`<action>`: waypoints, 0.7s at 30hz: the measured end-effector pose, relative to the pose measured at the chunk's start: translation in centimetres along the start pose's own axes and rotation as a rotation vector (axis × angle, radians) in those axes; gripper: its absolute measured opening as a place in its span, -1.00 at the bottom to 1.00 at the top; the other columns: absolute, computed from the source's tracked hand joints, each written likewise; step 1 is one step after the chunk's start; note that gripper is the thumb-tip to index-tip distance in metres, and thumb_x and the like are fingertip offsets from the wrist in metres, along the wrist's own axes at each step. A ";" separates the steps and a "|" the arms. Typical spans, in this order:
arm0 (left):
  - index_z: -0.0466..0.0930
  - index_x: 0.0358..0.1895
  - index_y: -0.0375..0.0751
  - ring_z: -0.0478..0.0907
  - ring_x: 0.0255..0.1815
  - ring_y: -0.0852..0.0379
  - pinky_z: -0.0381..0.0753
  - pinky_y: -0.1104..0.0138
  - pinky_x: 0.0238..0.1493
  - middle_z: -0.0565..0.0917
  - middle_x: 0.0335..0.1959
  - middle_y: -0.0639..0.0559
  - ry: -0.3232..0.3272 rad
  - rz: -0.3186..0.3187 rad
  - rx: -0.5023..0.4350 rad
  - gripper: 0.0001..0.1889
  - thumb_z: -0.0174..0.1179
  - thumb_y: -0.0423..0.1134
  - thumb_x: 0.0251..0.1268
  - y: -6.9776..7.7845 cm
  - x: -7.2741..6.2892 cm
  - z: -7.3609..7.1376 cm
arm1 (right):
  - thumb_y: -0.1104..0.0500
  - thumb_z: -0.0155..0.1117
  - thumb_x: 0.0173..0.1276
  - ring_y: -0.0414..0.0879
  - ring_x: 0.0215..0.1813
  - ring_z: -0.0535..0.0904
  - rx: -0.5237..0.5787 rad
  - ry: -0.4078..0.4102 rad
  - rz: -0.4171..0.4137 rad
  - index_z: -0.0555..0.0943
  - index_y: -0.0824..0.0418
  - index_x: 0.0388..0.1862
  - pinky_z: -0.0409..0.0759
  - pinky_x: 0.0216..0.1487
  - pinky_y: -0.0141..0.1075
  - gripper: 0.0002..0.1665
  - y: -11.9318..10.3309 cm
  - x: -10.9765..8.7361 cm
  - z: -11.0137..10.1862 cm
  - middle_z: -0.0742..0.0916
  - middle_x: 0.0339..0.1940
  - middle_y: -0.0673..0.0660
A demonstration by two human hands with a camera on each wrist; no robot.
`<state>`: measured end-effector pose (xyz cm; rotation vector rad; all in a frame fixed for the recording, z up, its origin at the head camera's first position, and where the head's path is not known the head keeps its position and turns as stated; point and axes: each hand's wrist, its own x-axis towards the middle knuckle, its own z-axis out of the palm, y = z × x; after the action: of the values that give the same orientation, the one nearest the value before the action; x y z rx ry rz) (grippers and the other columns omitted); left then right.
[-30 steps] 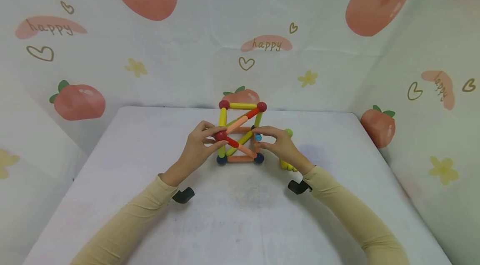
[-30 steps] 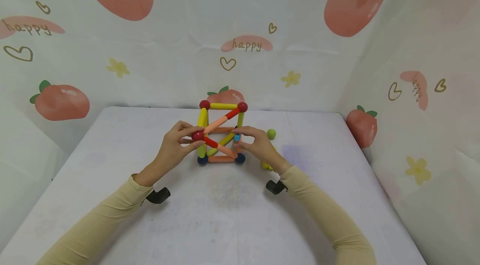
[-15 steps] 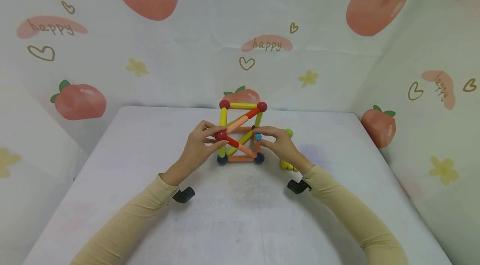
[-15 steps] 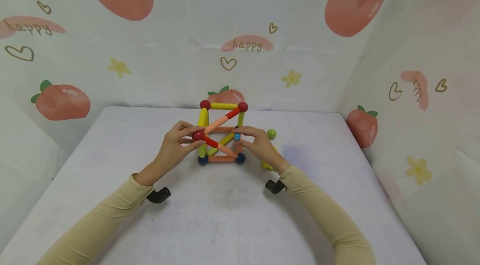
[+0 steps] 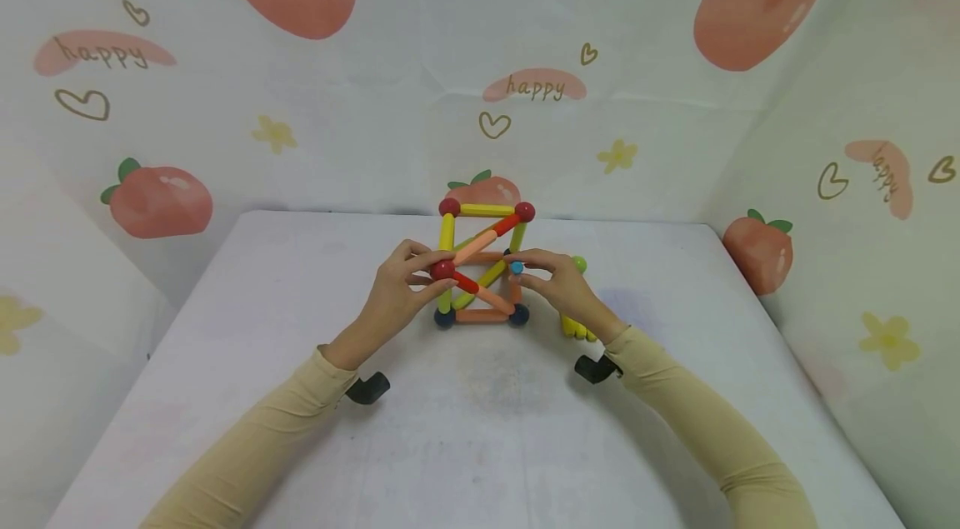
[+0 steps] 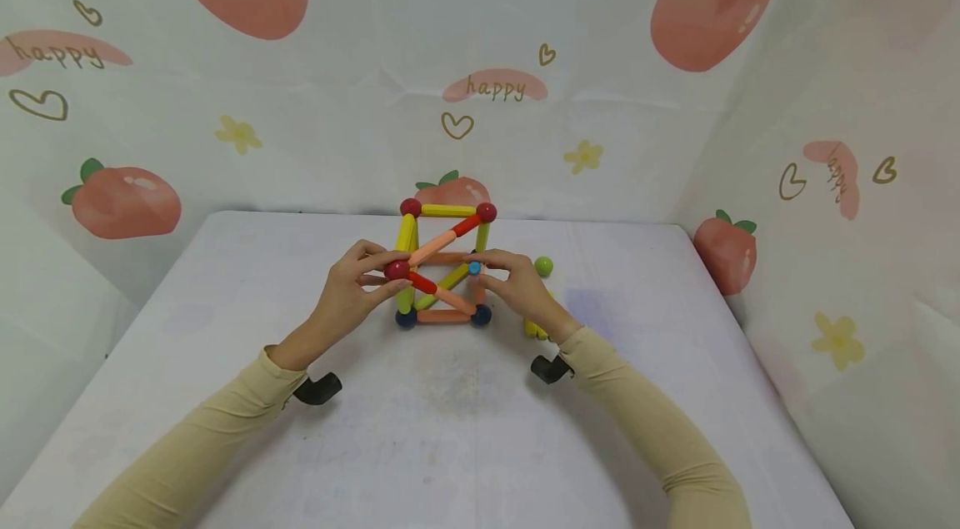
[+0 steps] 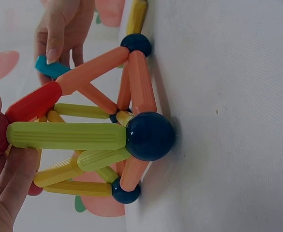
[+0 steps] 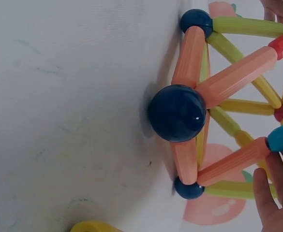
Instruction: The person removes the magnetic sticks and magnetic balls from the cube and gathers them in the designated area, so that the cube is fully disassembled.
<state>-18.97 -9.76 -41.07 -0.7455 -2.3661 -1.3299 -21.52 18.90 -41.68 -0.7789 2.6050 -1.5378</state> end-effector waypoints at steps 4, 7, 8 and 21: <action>0.67 0.11 -0.15 0.64 -0.11 0.05 0.77 0.31 -0.19 0.51 -0.13 -0.06 -0.005 0.001 0.003 -0.55 0.46 -0.26 0.09 0.0 0.0 0.0 | 0.20 0.31 0.38 0.12 0.28 0.57 0.013 0.001 -0.002 0.60 0.27 0.22 0.47 0.35 0.20 -0.56 0.1 0.2 0.0 0.69 0.20 0.23; 0.67 0.11 -0.15 0.64 -0.11 0.04 0.77 0.29 -0.19 0.51 -0.13 -0.07 -0.005 -0.004 0.000 -0.55 0.47 -0.29 0.08 0.1 0.0 0.0 | 0.20 0.31 0.38 0.11 0.25 0.60 0.023 0.010 0.012 0.62 0.24 0.20 0.51 0.33 0.14 -0.59 0.0 0.4 -0.1 0.71 0.18 0.22; 0.67 0.11 -0.15 0.64 -0.11 0.04 0.77 0.29 -0.18 0.51 -0.13 -0.07 -0.006 -0.006 0.001 -0.55 0.47 -0.29 0.08 0.1 0.0 0.0 | 0.21 0.31 0.38 0.11 0.24 0.61 0.022 0.013 0.016 0.63 0.23 0.19 0.52 0.33 0.11 -0.59 0.0 0.5 -0.1 0.72 0.18 0.20; 0.68 0.10 -0.14 0.64 -0.10 0.04 0.76 0.32 -0.19 0.50 -0.14 -0.07 -0.005 -0.007 -0.001 -0.57 0.46 -0.23 0.10 0.1 -0.1 0.0 | 0.32 0.22 0.42 0.23 0.14 0.63 0.035 0.025 0.051 0.59 0.37 0.18 0.63 0.11 -0.40 -0.63 -4.1 0.7 -1.0 0.72 0.09 0.36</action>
<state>-18.88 -9.73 -41.07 -0.7422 -2.3740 -1.3342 -20.75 17.77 -37.63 -0.6891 2.5860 -1.5849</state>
